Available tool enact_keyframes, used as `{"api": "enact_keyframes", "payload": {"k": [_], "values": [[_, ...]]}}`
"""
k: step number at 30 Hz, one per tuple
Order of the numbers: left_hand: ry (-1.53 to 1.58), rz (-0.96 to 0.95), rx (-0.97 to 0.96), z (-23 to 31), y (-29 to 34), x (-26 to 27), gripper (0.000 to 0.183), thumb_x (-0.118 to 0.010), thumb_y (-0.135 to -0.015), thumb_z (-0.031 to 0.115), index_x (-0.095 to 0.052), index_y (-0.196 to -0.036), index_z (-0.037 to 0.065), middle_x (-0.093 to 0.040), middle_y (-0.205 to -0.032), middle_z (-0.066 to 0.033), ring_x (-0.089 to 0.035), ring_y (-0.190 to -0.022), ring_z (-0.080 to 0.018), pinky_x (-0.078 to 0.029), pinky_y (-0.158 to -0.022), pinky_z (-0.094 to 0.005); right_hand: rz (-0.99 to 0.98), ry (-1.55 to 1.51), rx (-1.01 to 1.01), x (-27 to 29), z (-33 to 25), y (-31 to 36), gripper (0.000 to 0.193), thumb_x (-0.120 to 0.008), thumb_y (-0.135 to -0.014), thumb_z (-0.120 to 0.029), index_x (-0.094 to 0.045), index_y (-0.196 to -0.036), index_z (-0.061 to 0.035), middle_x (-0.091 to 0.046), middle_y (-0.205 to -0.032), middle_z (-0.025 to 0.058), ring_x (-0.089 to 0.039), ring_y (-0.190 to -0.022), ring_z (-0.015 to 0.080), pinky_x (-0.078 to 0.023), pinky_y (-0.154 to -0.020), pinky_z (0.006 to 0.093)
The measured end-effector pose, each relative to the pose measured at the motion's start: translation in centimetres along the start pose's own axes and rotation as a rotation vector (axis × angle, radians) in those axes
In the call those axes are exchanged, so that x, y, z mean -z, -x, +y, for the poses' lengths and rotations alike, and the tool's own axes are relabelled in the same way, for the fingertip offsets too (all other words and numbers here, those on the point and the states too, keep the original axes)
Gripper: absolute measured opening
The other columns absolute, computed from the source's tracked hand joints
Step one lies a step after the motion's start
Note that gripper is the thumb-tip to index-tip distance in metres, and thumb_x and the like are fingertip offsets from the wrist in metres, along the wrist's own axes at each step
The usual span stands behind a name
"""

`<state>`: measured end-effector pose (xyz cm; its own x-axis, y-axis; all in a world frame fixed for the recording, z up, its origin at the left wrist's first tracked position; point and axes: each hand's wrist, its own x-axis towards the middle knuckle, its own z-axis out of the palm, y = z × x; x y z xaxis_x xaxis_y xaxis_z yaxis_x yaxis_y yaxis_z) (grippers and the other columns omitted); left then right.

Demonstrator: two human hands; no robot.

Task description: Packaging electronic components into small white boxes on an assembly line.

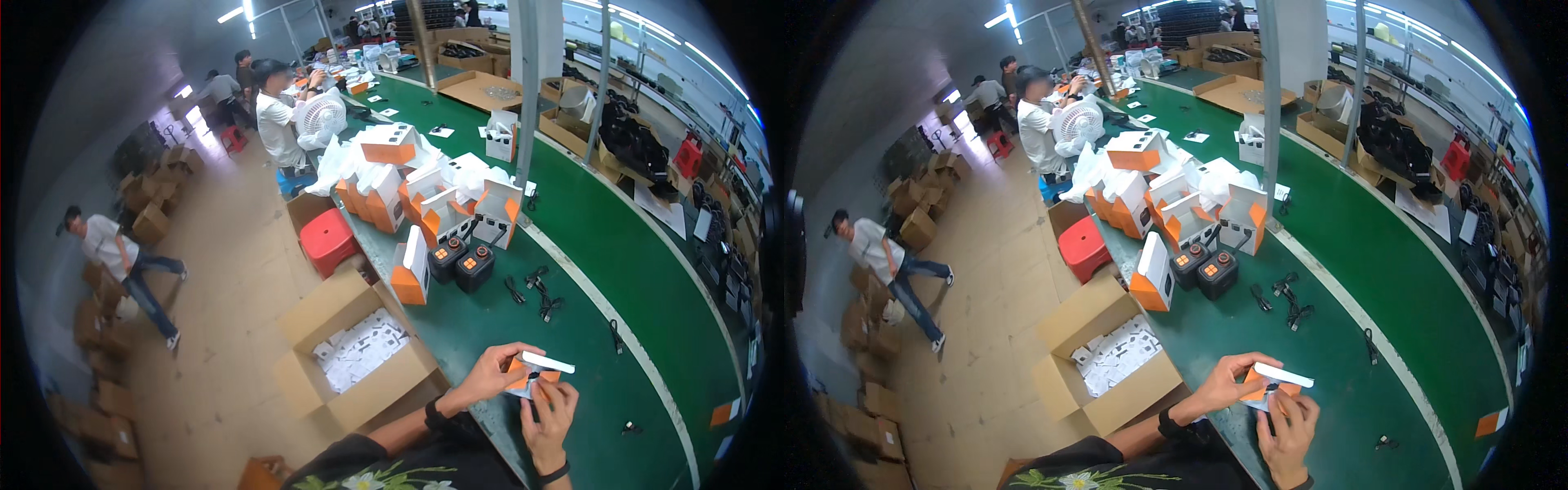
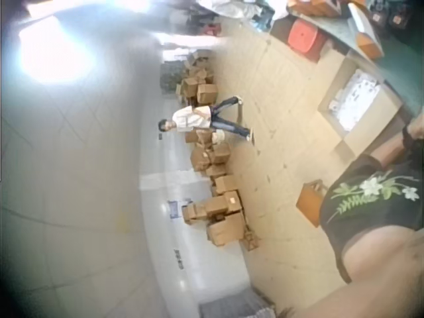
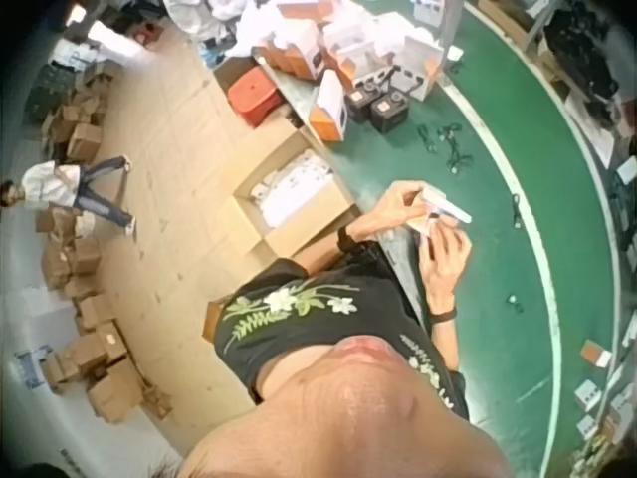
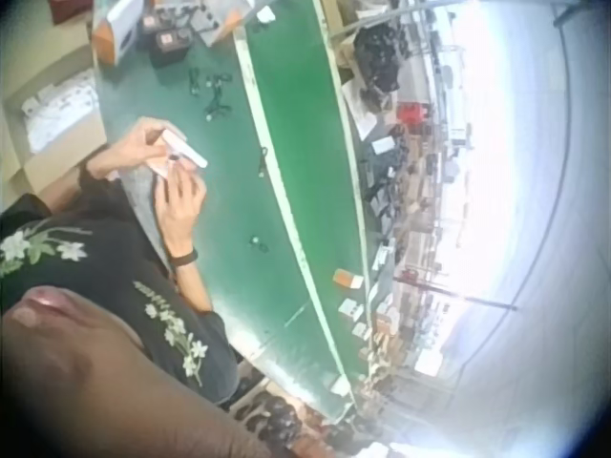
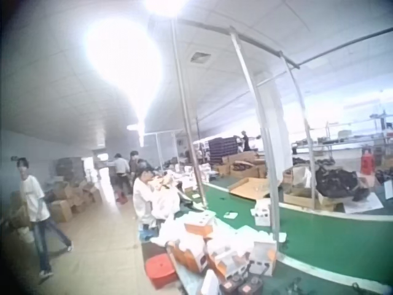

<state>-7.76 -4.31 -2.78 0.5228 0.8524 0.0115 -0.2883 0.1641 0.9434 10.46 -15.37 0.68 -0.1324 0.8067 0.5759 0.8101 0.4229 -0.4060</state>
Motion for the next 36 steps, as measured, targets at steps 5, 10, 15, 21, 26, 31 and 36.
{"api": "enact_keyframes", "payload": {"k": [5,10,15,21,26,31,36], "values": [[-0.500,-0.249,-0.605,1.2,0.3,1.4,0.042,-0.088,-0.091,0.011,-0.084,-0.133,0.011,-0.075,-0.146,-0.0138,-0.069,-0.133,-0.0348,-0.056,-0.112,-0.0471,-0.044,0.119,0.006,0.5,-0.2,0.4,0.038,-0.090,-0.083,-0.010,-0.078,-0.117,0.0024,-0.074,-0.122,0.0192,-0.070,-0.115,0.0440,-0.061,-0.089,0.0494],[-0.717,-0.169,-0.672,1.2,1.7,2.1,0.047,-0.095,-0.085,0.020,-0.086,-0.130,0.012,-0.072,-0.150,-0.0163,-0.068,-0.134,-0.0403,-0.056,-0.112,-0.0500,0.208,-0.087,-0.019,-0.2,1.8,2.8,0.033,-0.095,-0.085,-0.013,-0.077,-0.110,0.0010,-0.071,-0.130,0.0217,-0.075,-0.098,0.0388,-0.064,-0.085,0.0446],[-0.705,-0.179,-0.668,1.5,1.5,1.8,0.041,-0.091,-0.087,0.013,-0.087,-0.128,0.015,-0.072,-0.151,-0.0158,-0.068,-0.133,-0.0406,-0.057,-0.110,-0.0503,0.068,-0.150,-0.105,0.2,2.9,0.8,0.043,-0.096,-0.083,-0.012,-0.084,-0.124,-0.0071,-0.073,-0.134,0.0176,-0.074,-0.097,0.0296,-0.064,-0.078,0.0378],[-0.901,-0.262,-0.669,3.0,1.9,2.5,0.041,-0.087,-0.089,0.011,-0.086,-0.129,0.018,-0.070,-0.155,-0.0141,-0.067,-0.134,-0.0427,-0.058,-0.111,-0.0510,-0.196,-0.056,0.059,3.1,2.1,-1.1,0.059,-0.097,-0.083,-0.021,-0.074,-0.136,-0.0086,-0.063,-0.156,0.0185,-0.064,-0.132,0.0422,-0.064,-0.092,0.0480],[-0.922,-0.359,-0.680,1.8,0.8,2.8,0.045,-0.089,-0.091,0.021,-0.083,-0.136,0.018,-0.062,-0.162,-0.0182,-0.062,-0.141,-0.0445,-0.054,-0.117,-0.0516,-0.172,-0.154,-0.129,1.1,3.1,-0.3,0.048,-0.093,-0.087,-0.014,-0.067,-0.127,-0.0033,-0.056,-0.157,0.0273,-0.067,-0.128,0.0483,-0.063,-0.095,0.0503],[-1.039,-0.151,-0.525,1.5,0.4,2.6,0.072,-0.088,-0.095,0.025,-0.061,-0.161,0.013,-0.037,-0.177,-0.0273,-0.046,-0.156,-0.0494,-0.041,-0.128,-0.0565,0.071,-0.112,-0.197,2.5,8.1,-2.4,0.051,-0.097,-0.081,-0.018,-0.067,-0.120,-0.0019,-0.064,-0.138,0.0241,-0.072,-0.116,0.0438,-0.063,-0.095,0.0481],[-1.131,0.000,-0.406,-0.2,0.6,3.8,0.079,-0.090,-0.093,0.021,-0.057,-0.163,0.009,-0.040,-0.176,-0.0258,-0.046,-0.156,-0.0498,-0.042,-0.127,-0.0561,0.486,0.138,-0.569,9.5,20.2,-4.6,0.053,-0.095,-0.084,-0.015,-0.064,-0.125,-0.0015,-0.067,-0.127,0.0217,-0.070,-0.110,0.0417,-0.060,-0.097,0.0468]]}}
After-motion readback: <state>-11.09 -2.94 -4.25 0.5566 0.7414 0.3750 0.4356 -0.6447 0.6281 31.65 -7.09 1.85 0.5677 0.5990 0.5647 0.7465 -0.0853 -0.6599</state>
